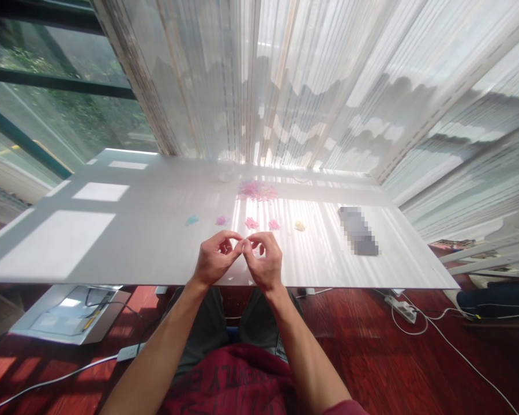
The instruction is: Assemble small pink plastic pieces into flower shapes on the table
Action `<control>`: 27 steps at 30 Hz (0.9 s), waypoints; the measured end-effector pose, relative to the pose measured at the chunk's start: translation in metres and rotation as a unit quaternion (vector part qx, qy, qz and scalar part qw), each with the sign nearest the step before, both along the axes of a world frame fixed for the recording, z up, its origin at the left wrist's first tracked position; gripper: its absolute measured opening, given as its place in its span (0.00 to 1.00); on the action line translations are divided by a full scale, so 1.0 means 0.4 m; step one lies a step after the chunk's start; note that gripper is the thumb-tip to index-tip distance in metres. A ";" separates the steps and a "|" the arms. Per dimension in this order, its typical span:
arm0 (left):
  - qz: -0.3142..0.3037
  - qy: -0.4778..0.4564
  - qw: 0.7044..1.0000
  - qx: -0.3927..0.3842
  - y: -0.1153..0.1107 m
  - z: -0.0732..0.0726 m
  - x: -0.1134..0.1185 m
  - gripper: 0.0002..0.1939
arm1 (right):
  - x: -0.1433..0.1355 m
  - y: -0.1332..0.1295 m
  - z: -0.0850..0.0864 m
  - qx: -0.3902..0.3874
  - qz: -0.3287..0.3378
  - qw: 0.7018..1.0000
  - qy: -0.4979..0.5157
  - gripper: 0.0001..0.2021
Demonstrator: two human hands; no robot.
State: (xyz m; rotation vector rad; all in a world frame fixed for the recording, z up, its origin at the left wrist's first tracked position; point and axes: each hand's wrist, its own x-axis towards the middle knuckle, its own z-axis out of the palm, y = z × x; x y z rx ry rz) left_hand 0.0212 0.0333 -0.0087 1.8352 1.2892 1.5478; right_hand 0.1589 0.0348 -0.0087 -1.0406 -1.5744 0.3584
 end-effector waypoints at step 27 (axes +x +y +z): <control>0.026 -0.040 0.999 0.002 -0.005 0.006 0.007 0.04 | 0.001 0.003 0.000 -0.016 0.025 0.999 0.022 0.03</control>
